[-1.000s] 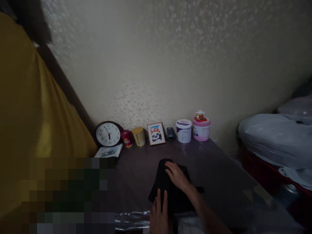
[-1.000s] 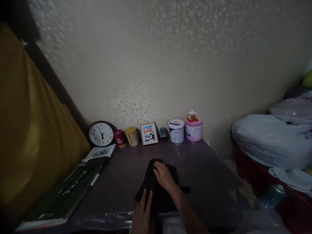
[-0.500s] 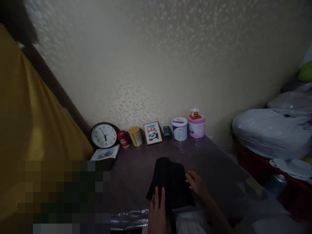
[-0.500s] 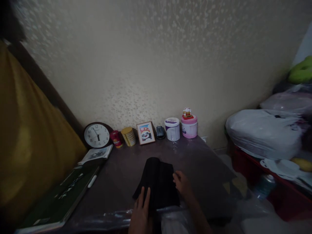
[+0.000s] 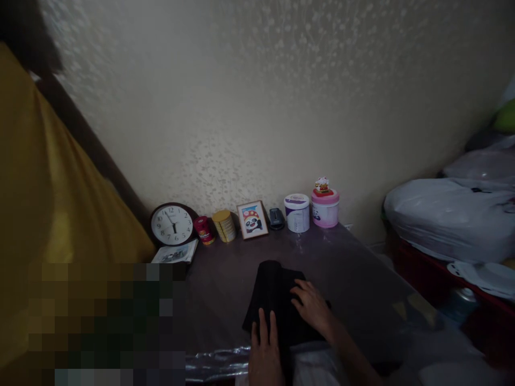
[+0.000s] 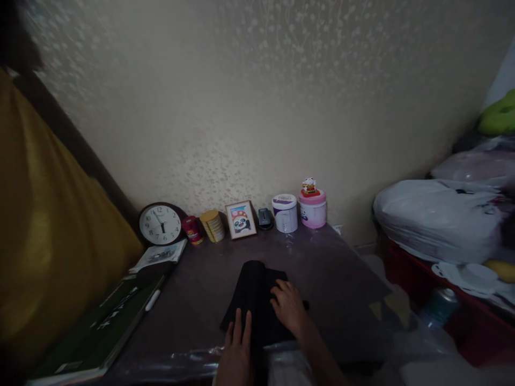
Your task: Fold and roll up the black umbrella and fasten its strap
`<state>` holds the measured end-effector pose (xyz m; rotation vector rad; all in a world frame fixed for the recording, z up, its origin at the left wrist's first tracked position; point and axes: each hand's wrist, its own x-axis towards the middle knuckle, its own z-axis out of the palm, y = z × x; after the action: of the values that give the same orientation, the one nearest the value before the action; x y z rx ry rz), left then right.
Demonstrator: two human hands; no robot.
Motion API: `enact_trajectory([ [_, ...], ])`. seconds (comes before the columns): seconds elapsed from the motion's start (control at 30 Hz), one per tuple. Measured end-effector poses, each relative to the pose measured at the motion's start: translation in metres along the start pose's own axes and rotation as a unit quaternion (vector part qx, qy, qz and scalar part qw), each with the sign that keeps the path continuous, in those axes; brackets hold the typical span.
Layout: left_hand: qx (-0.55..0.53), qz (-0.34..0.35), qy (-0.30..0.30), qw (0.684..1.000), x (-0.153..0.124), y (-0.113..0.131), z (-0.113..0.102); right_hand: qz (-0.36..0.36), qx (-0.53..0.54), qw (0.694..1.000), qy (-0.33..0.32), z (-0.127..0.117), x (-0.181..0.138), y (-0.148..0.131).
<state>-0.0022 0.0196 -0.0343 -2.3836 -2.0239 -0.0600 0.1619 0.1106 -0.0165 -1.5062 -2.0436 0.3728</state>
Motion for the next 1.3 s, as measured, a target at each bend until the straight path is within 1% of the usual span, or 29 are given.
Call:
enact_trajectory([
  [0.07,0.001,-0.003,0.003,1.000,0.000,-0.003,0.008,0.056,-0.004,0.997,0.044,0.000,0.002,0.014],
  [0.13,-0.008,-0.012,-0.001,1.000,0.001,-0.004,0.011,0.099,0.041,0.992,0.067,-0.001,0.003,0.027],
  [0.23,-0.022,-0.013,-0.006,1.000,0.001,-0.004,0.010,0.131,0.116,0.981,0.080,0.000,0.000,0.039],
  [0.33,-0.031,-0.007,-0.023,0.999,0.002,-0.003,0.006,0.161,0.182,0.964,0.110,0.000,-0.001,0.041],
  [0.43,-0.036,-0.009,-0.035,0.999,0.002,-0.003,0.005,0.191,0.270,0.937,0.111,0.000,0.000,0.037],
  [0.57,-0.046,-0.047,-0.034,0.997,0.002,-0.006,0.011,0.220,0.363,0.903,0.069,-0.001,0.000,0.029],
  [0.63,-0.053,-0.046,-0.032,0.997,0.003,-0.008,0.015,0.227,0.390,0.891,0.053,-0.002,0.000,0.024],
  [0.7,-0.058,-0.037,-0.031,0.997,0.003,-0.010,0.017,0.223,0.425,0.876,0.045,-0.003,0.002,0.018],
  [0.73,-0.059,-0.034,-0.032,0.997,0.004,-0.010,0.018,0.216,0.451,0.865,0.040,-0.004,0.004,0.014],
  [0.83,-0.067,-0.034,-0.035,0.997,0.004,-0.010,0.016,0.195,0.541,0.818,0.031,-0.008,0.013,-0.002],
  [0.87,-0.072,-0.035,-0.037,0.996,0.004,-0.009,0.015,0.192,0.560,0.805,0.030,-0.009,0.016,-0.008],
  [0.9,-0.078,-0.040,-0.039,0.995,0.003,-0.008,0.012,0.194,0.567,0.800,0.032,-0.010,0.020,-0.014],
  [0.97,-0.083,-0.056,-0.052,0.994,0.003,-0.005,0.007,0.214,0.551,0.806,0.038,-0.009,0.029,-0.026],
  [1.03,-0.081,-0.071,-0.065,0.992,0.003,-0.004,0.002,0.242,0.516,0.821,0.042,-0.006,0.039,-0.035],
  [1.1,-0.080,-0.076,-0.064,0.992,0.004,-0.004,-0.001,0.254,0.488,0.835,0.032,0.000,0.049,-0.044],
  [1.17,-0.093,-0.073,-0.075,0.990,0.004,-0.007,0.000,0.246,0.476,0.844,0.004,0.010,0.059,-0.052],
  [1.3,-0.146,-0.080,-0.128,0.978,0.006,-0.017,0.002,0.226,0.457,0.859,-0.039,0.033,0.072,-0.063],
])
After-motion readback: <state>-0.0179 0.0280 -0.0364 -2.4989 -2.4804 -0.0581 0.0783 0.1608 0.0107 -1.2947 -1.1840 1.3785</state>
